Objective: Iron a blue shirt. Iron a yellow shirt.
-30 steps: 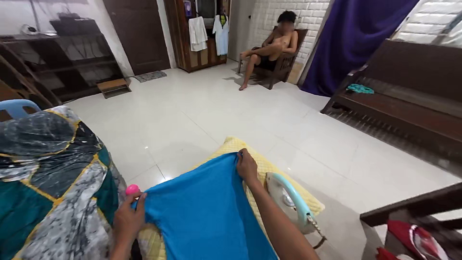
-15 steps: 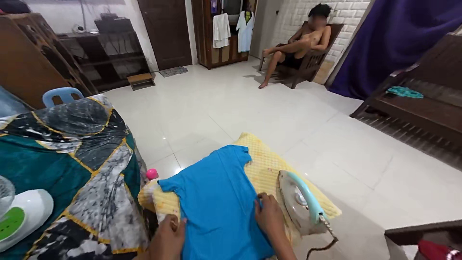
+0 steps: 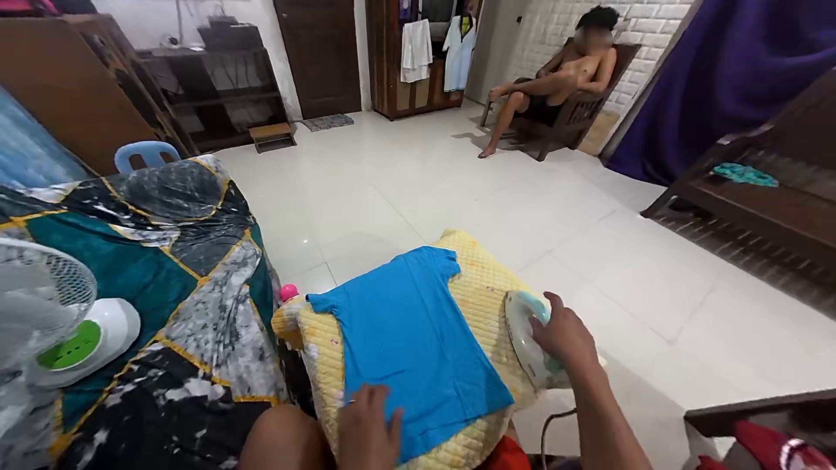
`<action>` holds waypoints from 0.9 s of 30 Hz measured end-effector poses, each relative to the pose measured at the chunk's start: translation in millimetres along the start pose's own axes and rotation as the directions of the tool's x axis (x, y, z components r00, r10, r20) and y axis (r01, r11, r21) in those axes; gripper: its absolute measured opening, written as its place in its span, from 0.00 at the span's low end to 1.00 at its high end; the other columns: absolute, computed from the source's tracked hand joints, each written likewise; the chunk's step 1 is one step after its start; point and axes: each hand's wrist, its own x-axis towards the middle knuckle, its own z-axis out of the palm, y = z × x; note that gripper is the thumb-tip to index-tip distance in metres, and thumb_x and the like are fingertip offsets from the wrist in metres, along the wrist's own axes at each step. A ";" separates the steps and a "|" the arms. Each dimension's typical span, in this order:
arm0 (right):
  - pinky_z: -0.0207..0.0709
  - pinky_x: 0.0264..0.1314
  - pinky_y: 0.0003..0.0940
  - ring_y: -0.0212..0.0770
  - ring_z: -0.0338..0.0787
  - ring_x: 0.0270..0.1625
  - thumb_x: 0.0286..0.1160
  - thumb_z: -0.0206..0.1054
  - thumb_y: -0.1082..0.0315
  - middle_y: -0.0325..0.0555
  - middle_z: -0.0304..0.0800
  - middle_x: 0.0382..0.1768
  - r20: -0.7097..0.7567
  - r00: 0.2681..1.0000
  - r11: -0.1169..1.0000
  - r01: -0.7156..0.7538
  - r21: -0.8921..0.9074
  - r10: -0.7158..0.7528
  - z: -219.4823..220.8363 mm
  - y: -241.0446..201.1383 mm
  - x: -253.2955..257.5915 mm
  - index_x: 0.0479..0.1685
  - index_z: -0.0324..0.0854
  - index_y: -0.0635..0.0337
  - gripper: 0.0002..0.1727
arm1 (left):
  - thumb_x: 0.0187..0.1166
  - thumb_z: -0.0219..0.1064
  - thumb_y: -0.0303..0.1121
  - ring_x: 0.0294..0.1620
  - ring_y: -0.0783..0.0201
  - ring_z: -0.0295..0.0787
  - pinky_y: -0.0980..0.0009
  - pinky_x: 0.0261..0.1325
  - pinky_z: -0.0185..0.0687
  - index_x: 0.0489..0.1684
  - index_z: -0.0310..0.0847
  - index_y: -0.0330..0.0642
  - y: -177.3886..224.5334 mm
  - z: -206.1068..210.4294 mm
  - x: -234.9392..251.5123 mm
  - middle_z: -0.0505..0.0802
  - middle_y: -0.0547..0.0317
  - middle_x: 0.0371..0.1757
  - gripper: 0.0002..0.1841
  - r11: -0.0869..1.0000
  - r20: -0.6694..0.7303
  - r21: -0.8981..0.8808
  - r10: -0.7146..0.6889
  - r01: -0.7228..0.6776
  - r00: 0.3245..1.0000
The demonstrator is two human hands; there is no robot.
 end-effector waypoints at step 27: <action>0.86 0.45 0.52 0.49 0.92 0.37 0.95 0.48 0.56 0.54 0.92 0.41 0.144 0.972 0.846 0.083 0.526 -0.185 57.7 -74.4 -91.0 0.77 0.73 0.63 0.25 | 0.74 0.70 0.50 0.67 0.54 0.85 0.54 0.70 0.80 0.58 0.91 0.51 49.9 58.6 88.1 0.91 0.55 0.61 0.20 0.908 -0.145 -0.249 0.308 -0.336 0.940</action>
